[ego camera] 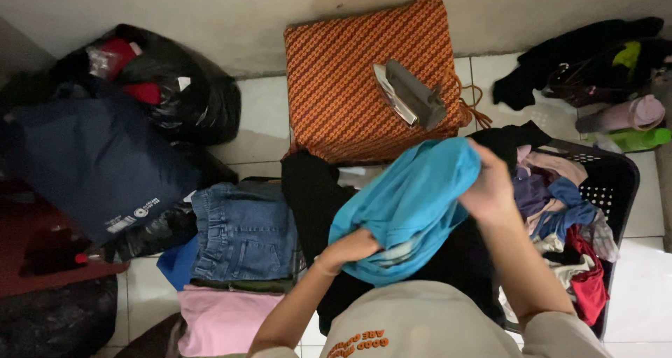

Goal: The person irons and folds a pair of blue jeans and a blue t-shirt on an ironing board on the floor.

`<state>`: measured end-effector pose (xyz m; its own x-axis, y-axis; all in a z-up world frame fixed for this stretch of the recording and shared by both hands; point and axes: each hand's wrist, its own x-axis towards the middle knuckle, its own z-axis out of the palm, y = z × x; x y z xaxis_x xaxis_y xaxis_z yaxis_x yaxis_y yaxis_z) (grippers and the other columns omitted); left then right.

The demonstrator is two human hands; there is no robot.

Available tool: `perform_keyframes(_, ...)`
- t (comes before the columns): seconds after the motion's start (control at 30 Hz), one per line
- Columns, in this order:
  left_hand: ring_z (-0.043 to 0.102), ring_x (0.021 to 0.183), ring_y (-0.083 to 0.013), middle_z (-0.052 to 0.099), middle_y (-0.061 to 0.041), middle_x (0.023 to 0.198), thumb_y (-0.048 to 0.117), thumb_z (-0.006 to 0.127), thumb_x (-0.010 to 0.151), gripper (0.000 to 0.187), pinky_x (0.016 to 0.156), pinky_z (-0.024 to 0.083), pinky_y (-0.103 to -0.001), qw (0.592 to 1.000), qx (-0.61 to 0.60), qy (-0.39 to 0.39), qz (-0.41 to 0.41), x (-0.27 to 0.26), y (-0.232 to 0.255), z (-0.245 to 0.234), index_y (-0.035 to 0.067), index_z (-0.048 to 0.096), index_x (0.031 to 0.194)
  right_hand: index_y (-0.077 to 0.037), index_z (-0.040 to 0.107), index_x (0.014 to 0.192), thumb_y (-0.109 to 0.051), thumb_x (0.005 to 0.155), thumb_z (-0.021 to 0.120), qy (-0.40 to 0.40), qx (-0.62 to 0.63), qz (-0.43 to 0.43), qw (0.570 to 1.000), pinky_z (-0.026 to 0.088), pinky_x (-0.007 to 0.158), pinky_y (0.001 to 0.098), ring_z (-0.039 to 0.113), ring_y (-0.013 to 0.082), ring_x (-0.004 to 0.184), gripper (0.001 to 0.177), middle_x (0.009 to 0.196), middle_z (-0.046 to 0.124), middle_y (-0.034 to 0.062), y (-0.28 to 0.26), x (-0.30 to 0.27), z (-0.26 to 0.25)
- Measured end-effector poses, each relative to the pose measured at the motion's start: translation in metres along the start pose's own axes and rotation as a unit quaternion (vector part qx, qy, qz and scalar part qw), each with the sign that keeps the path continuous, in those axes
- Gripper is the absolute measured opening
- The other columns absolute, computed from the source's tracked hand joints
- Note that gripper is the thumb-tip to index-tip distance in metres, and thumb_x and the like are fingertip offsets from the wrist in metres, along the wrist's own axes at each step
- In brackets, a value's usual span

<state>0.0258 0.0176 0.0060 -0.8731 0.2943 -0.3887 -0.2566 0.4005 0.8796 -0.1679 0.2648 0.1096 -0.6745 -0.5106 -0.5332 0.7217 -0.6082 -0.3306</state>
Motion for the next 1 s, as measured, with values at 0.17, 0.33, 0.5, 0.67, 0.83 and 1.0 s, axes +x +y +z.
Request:
perform_keyframes(0.17, 0.067, 0.116, -0.0295, 0.071, -0.020, 0.129, 0.014, 0.065, 0.086, 0.056, 0.105, 0.051, -0.042, 0.874, -0.439, 0.185, 0.095, -0.071, -0.019, -0.099, -0.009, 0.064, 0.137, -0.005, 0.070, 0.110, -0.021, 0.098, 0.063, 0.053, -0.147, -0.041, 0.987, 0.051, 0.090, 0.0357, 0.068, 0.0191, 0.097, 0.021, 0.106, 0.073, 0.0060, -0.051, -0.015, -0.056)
perform_keyframes(0.33, 0.066, 0.115, -0.0283, 0.068, -0.017, 0.125, 0.008, 0.069, 0.091, 0.045, 0.105, 0.049, -0.044, 0.756, -0.515, 0.367, 0.168, -0.145, -0.017, -0.168, -0.005, 0.059, 0.132, -0.003, 0.063, 0.103, -0.008, 0.102, 0.072, 0.033, -0.303, -0.190, 0.933, 0.048, 0.078, 0.0325, 0.063, 0.0178, 0.088, 0.011, 0.096, 0.068, 0.0087, -0.101, -0.042, -0.100)
perform_keyframes(0.5, 0.062, 0.121, -0.0247, 0.063, -0.013, 0.120, 0.010, 0.069, 0.108, 0.025, 0.114, 0.046, -0.043, 0.686, -0.520, 0.401, 0.315, -0.144, 0.033, -0.174, 0.000, 0.051, 0.123, 0.000, 0.062, 0.104, -0.008, 0.103, 0.073, -0.091, -0.173, -0.256, 0.947, 0.053, 0.097, 0.0369, 0.067, 0.0226, 0.106, 0.014, 0.112, 0.071, 0.0125, -0.089, -0.043, -0.071)
perform_keyframes(0.67, 0.060, 0.121, -0.0216, 0.060, -0.011, 0.128, 0.002, 0.065, 0.095, 0.059, 0.112, 0.047, -0.041, 0.675, -0.455, 0.477, 0.332, -0.150, 0.082, -0.165, 0.012, 0.040, 0.149, -0.004, 0.064, 0.138, -0.004, 0.086, 0.073, -0.106, -0.222, -0.204, 0.947, 0.051, 0.096, 0.0392, 0.067, 0.0221, 0.112, 0.053, 0.128, 0.067, 0.0104, -0.065, -0.048, -0.016)
perform_keyframes(0.83, 0.057, 0.113, -0.0173, 0.059, -0.010, 0.125, -0.005, 0.062, 0.101, 0.070, 0.106, 0.046, -0.037, 0.686, -0.350, 0.581, 0.264, -0.160, 0.089, -0.190, 0.018, 0.031, 0.160, -0.002, 0.056, 0.144, -0.005, 0.085, 0.069, -0.003, -0.451, -0.150, 0.880, 0.050, 0.101, 0.0390, 0.066, 0.0227, 0.114, 0.061, 0.127, 0.069, 0.0113, -0.049, -0.019, 0.046)
perform_keyframes(1.0, 0.060, 0.111, -0.0222, 0.062, -0.009, 0.120, 0.005, 0.058, 0.118, 0.021, 0.104, 0.050, -0.042, 0.625, -0.108, 0.712, 0.302, -0.184, 0.064, -0.156, 0.010, 0.050, 0.137, -0.002, 0.058, 0.144, -0.013, 0.106, 0.068, -0.133, -0.332, -0.482, 0.800, 0.052, 0.105, 0.0367, 0.065, 0.0214, 0.117, 0.041, 0.128, 0.068, 0.0090, -0.028, -0.040, 0.072)
